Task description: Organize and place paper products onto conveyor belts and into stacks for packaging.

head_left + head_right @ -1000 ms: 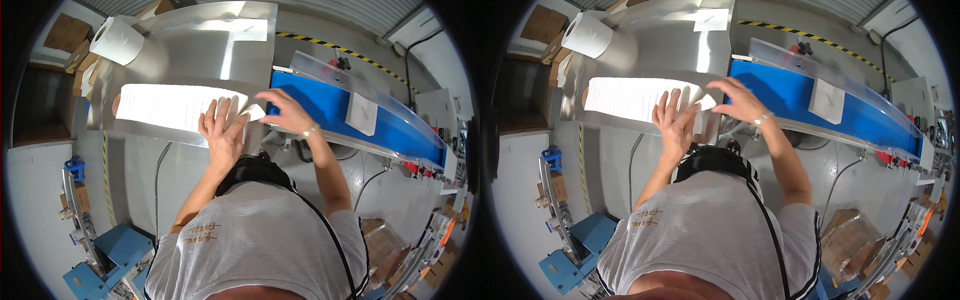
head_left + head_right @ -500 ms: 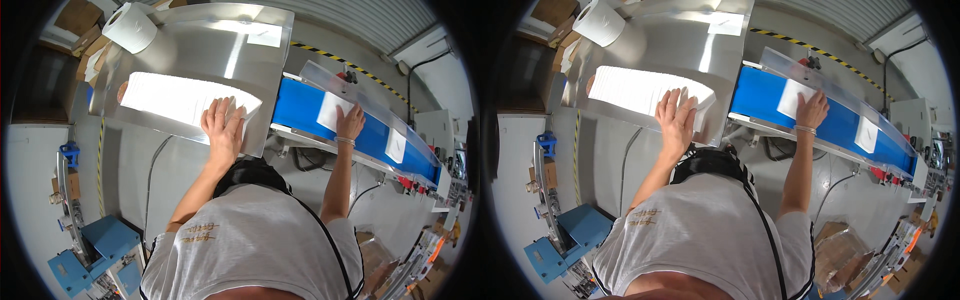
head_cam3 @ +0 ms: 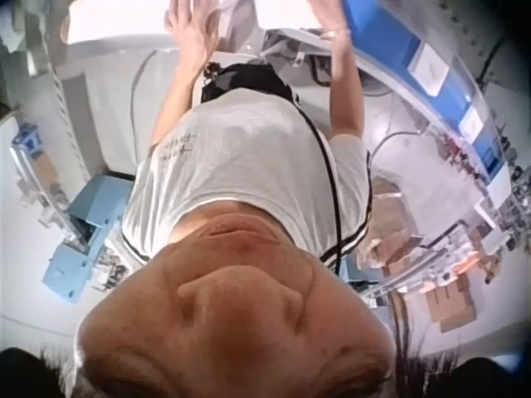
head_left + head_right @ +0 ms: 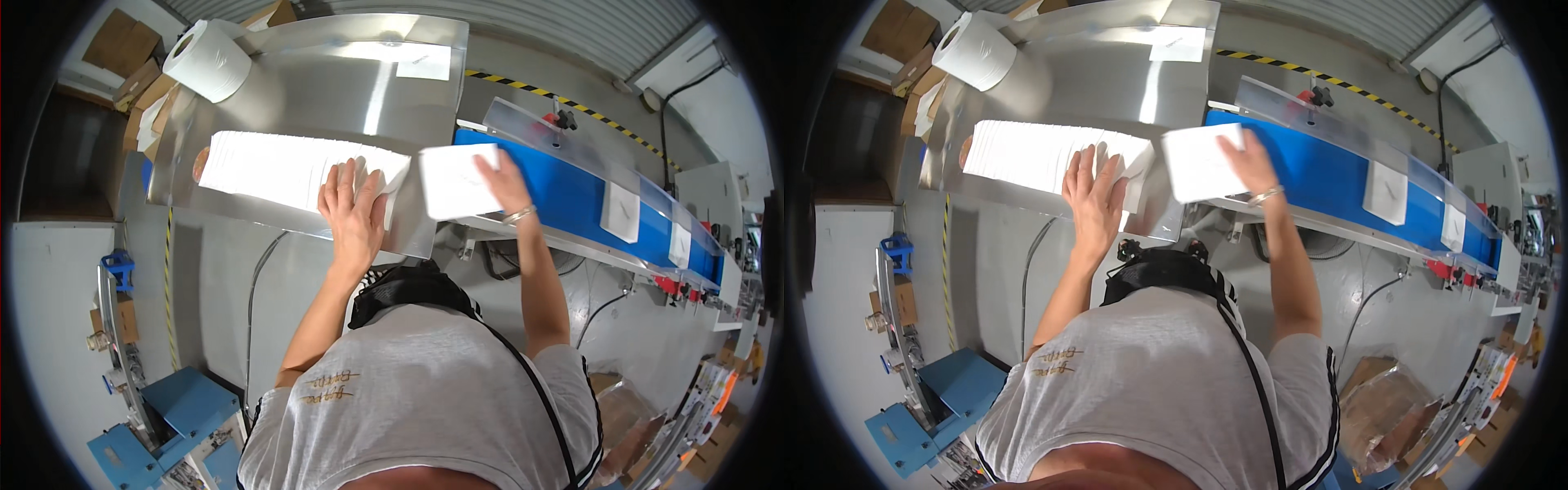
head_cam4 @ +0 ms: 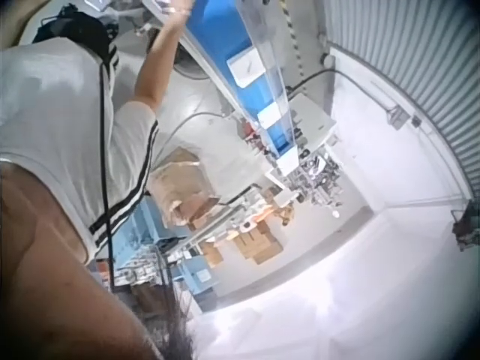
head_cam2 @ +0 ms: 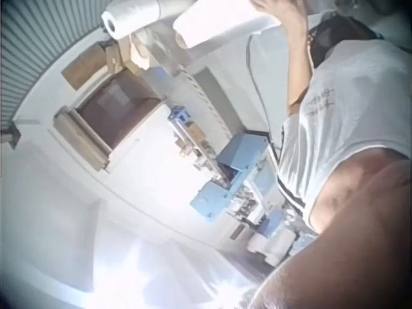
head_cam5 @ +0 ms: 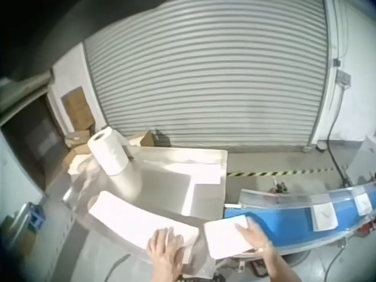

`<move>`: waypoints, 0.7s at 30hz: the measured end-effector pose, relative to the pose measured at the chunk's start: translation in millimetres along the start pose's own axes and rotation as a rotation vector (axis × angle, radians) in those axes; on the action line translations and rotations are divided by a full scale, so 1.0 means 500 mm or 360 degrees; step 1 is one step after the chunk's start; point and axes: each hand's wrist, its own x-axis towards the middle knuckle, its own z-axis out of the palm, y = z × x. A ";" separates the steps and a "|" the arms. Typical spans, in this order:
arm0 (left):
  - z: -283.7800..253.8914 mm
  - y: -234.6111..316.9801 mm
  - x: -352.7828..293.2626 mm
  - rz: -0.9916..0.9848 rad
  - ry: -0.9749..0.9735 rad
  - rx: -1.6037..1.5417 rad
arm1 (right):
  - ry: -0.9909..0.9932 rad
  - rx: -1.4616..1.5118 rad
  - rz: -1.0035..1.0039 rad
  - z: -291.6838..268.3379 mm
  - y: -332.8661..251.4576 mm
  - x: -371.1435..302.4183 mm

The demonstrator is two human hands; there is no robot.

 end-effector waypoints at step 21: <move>-0.014 -0.028 -0.003 -0.0076 -0.0005 -0.0097 | -0.0236 0.0260 0.0086 0.051 -0.033 0.000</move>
